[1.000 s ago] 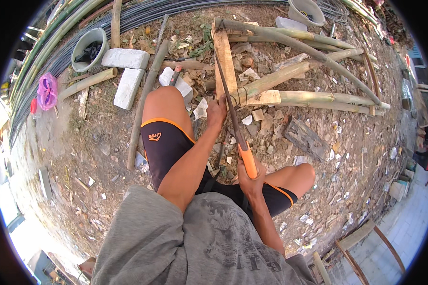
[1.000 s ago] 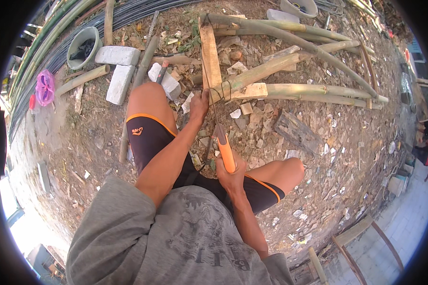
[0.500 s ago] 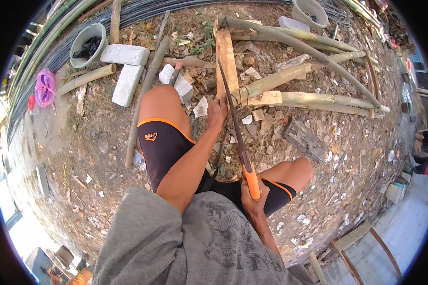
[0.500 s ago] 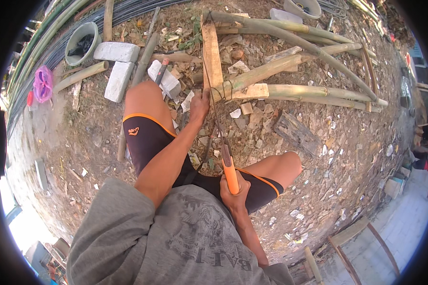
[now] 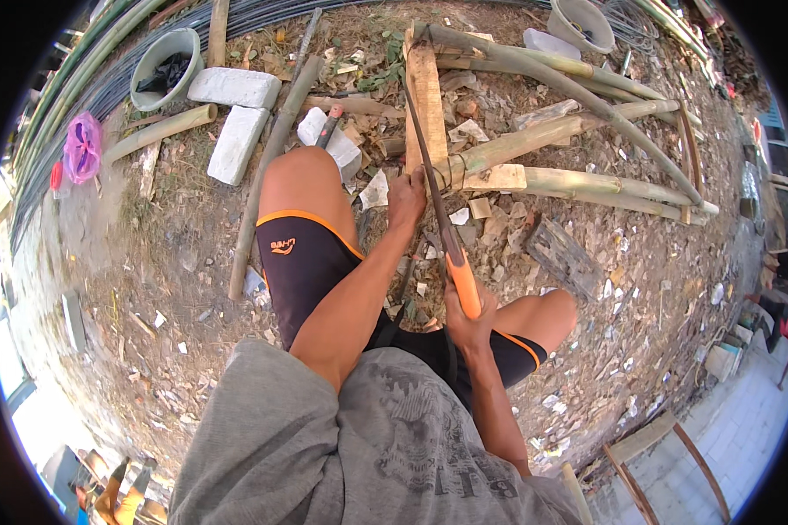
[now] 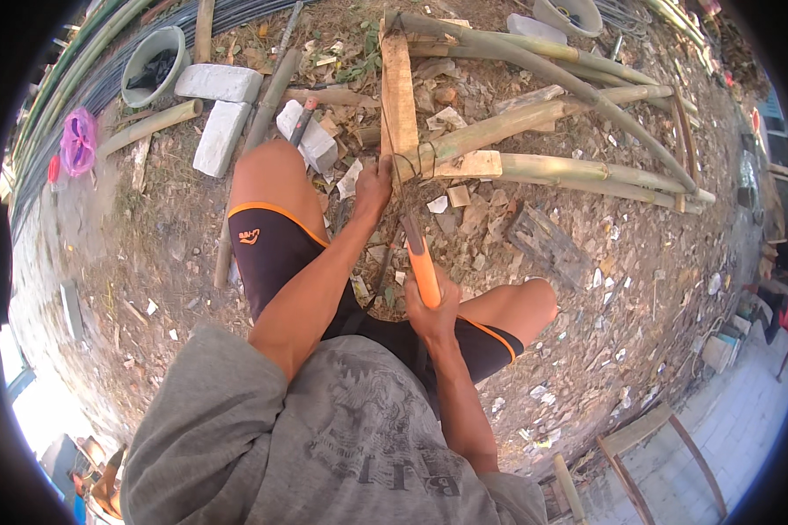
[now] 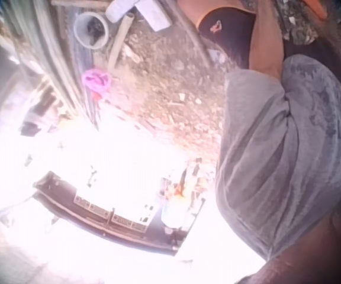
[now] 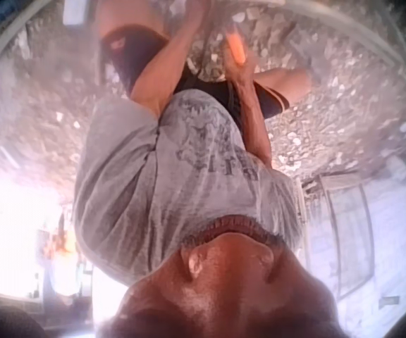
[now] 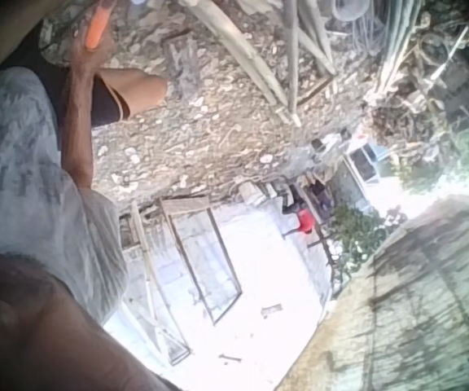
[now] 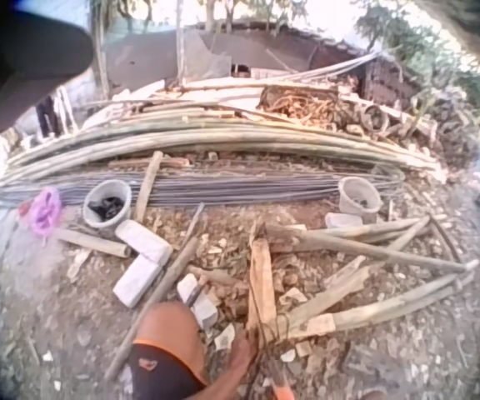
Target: The person secures bamboo poles together using wire and pliers, then uses a hand saw to cut a wooden beam while crouching on the ground.
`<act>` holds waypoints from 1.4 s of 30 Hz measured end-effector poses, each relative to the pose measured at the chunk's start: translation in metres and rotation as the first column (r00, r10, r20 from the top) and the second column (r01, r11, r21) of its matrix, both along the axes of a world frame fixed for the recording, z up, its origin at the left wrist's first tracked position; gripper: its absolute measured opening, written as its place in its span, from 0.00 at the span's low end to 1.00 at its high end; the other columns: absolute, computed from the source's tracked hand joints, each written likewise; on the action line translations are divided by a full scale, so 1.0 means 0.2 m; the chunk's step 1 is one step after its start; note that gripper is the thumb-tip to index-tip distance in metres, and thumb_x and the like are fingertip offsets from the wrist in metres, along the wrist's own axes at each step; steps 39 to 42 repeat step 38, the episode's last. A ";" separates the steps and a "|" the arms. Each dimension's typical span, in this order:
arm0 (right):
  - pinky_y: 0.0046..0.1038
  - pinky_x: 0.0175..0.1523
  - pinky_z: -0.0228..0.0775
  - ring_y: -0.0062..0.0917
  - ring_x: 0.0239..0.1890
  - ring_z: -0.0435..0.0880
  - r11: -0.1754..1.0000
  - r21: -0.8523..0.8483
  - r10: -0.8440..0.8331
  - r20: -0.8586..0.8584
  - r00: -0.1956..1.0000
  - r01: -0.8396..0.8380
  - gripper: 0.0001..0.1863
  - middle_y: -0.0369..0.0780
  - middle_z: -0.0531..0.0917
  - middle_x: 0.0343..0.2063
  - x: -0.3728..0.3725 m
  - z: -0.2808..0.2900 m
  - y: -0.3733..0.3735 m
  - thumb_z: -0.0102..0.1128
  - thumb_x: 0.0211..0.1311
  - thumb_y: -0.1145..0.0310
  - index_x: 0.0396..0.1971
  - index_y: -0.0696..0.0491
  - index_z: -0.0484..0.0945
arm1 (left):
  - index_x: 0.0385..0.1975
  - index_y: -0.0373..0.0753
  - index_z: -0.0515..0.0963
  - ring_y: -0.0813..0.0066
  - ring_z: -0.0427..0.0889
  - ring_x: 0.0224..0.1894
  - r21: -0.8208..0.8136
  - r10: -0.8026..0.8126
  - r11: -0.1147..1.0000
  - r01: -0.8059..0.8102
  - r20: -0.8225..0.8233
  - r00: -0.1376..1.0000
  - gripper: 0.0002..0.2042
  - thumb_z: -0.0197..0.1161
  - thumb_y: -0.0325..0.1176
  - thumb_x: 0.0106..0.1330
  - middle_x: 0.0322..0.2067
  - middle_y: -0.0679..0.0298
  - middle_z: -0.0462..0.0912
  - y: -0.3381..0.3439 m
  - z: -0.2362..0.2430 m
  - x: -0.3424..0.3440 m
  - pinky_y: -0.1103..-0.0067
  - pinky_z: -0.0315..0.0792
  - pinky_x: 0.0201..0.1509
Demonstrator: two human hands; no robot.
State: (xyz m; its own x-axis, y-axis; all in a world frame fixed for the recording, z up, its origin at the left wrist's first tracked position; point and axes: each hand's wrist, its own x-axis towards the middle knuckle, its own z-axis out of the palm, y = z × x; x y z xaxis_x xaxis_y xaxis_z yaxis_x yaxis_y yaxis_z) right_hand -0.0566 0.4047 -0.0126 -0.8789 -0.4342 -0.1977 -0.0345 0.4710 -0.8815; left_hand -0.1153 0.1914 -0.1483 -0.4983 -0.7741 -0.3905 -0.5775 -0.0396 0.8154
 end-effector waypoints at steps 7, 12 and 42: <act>0.26 0.31 0.73 0.18 0.22 0.80 0.999 -0.005 -0.044 -0.053 0.998 0.044 0.03 0.38 0.81 0.20 0.26 0.16 0.21 0.64 0.61 0.75 0.31 0.59 0.82 | 0.38 0.26 0.85 0.29 0.81 0.48 -0.013 -0.028 0.999 0.029 0.092 0.995 0.30 0.49 0.53 0.80 0.40 0.30 0.83 -0.01 -0.03 0.04 0.49 0.72 0.55; 0.26 0.32 0.74 0.18 0.23 0.81 1.000 -0.009 0.027 -0.044 0.999 -0.028 0.04 0.38 0.81 0.21 0.01 0.03 -0.04 0.64 0.61 0.76 0.34 0.60 0.83 | 0.39 0.26 0.85 0.30 0.82 0.48 -0.019 -0.023 1.000 0.024 0.074 0.997 0.30 0.49 0.54 0.79 0.40 0.32 0.84 -0.01 -0.02 0.00 0.49 0.72 0.55; 0.22 0.37 0.76 0.18 0.27 0.83 0.989 -0.133 -0.043 0.106 0.993 0.057 0.11 0.35 0.87 0.28 0.10 0.02 0.07 0.62 0.61 0.77 0.42 0.61 0.86 | 0.41 0.41 0.93 0.58 0.91 0.41 0.145 0.152 0.973 -0.182 0.194 0.969 0.16 0.76 0.46 0.63 0.35 0.53 0.92 -0.04 0.13 0.08 0.65 0.79 0.54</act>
